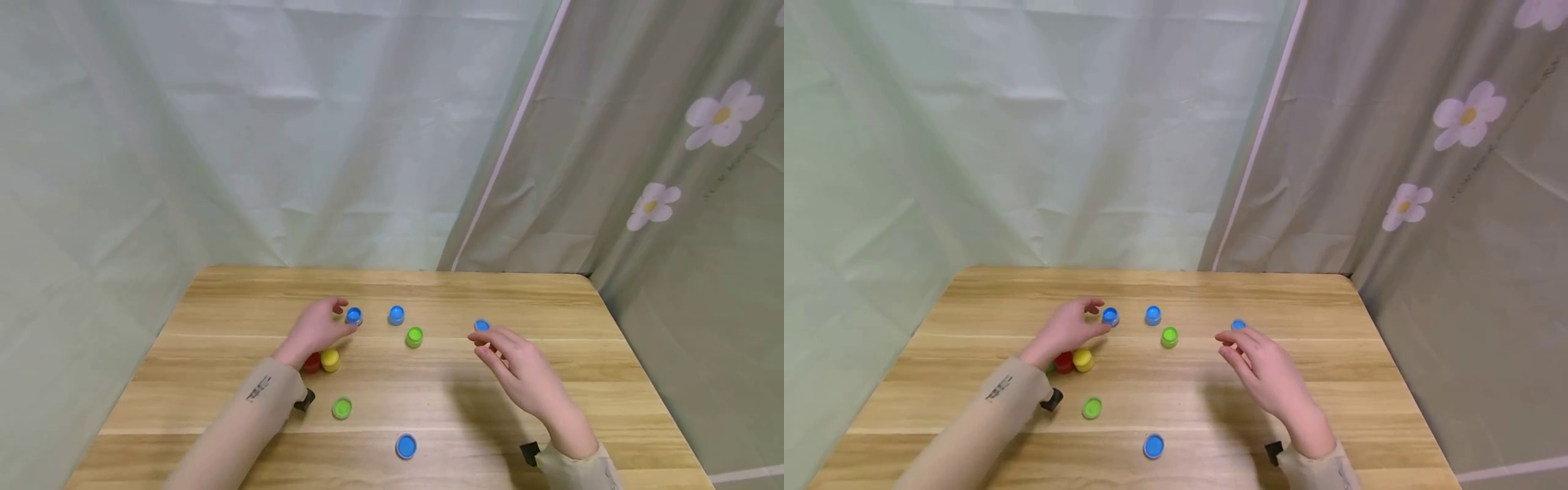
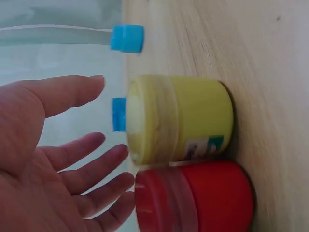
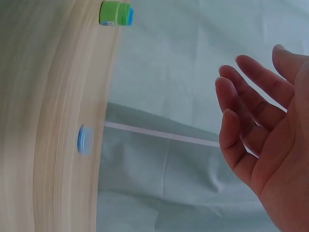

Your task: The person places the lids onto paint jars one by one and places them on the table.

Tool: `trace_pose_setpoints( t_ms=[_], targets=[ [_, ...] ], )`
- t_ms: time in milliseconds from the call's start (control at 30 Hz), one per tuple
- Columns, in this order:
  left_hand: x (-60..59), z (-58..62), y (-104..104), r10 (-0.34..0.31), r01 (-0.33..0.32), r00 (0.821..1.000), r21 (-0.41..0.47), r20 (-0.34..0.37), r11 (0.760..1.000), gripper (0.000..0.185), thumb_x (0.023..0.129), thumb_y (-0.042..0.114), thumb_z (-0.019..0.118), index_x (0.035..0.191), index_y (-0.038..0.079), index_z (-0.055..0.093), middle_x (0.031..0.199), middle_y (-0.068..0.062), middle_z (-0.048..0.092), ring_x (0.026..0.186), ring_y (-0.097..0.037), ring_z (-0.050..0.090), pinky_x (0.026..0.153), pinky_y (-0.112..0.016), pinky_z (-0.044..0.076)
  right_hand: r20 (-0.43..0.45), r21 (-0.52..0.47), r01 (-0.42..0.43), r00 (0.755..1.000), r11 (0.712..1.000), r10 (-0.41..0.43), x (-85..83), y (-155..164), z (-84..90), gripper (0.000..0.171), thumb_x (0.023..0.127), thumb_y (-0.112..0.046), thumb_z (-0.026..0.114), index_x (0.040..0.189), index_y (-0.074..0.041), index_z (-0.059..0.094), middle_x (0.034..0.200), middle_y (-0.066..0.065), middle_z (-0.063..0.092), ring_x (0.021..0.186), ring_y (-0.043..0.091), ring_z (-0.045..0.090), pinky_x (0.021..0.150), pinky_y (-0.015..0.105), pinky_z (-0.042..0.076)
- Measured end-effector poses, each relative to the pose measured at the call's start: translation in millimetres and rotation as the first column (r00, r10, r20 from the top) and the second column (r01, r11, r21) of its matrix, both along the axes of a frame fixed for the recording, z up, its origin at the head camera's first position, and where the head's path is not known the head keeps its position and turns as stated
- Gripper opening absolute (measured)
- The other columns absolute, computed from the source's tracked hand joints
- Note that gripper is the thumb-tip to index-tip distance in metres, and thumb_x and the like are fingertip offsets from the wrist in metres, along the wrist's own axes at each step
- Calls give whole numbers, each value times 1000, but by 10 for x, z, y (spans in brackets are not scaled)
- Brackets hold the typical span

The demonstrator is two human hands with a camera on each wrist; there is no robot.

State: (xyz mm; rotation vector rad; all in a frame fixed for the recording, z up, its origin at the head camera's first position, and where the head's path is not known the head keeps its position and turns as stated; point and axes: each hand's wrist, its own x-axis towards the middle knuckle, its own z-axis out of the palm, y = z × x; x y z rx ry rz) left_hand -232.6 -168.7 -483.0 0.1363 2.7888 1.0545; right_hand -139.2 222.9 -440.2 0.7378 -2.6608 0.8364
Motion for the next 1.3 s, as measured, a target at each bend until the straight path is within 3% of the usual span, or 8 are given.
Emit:
trace_pose_setpoints(
  t_ms=[233,500,900,1067,1300],
  targets=[
    [-128,-54,141,26,-23,997,-38,67,999,59,92,26,84,141,1,63,132,-18,68,111,-34,63,106,-56,51,4,0,5,1000,1000,-5,15,55,-12,22,110,-21,64,129,-17,75,120,-6,73,94,5,67,76,35,62],
    [-178,-26,218,36,-32,999,-111,31,993,49,90,22,85,131,1,68,126,-18,69,108,-36,61,103,-56,50,12,2,-4,1000,1000,4,19,46,-10,21,110,-22,65,127,-17,75,117,-4,74,92,4,67,76,39,62],
    [-201,-41,215,73,-70,997,-119,22,990,31,92,20,84,116,3,73,110,-13,70,98,-33,59,95,-51,51,33,1,-12,999,1000,12,28,10,-11,20,110,-26,64,126,-22,75,116,-8,73,89,1,64,78,34,61],
    [-195,-44,198,80,-77,997,-87,22,993,27,93,20,83,111,3,72,106,-12,69,94,-31,60,91,-49,52,31,5,-9,999,1000,9,37,13,-17,19,110,-26,64,125,-22,76,119,-9,73,90,1,65,79,33,60],
    [-177,-1,195,93,-94,996,48,13,994,30,98,18,77,123,2,69,119,-15,69,107,-34,63,103,-53,52,37,20,-4,999,1000,3,54,-4,-26,21,110,-29,64,126,-22,76,118,-9,73,90,0,64,78,32,60]
  ],
)
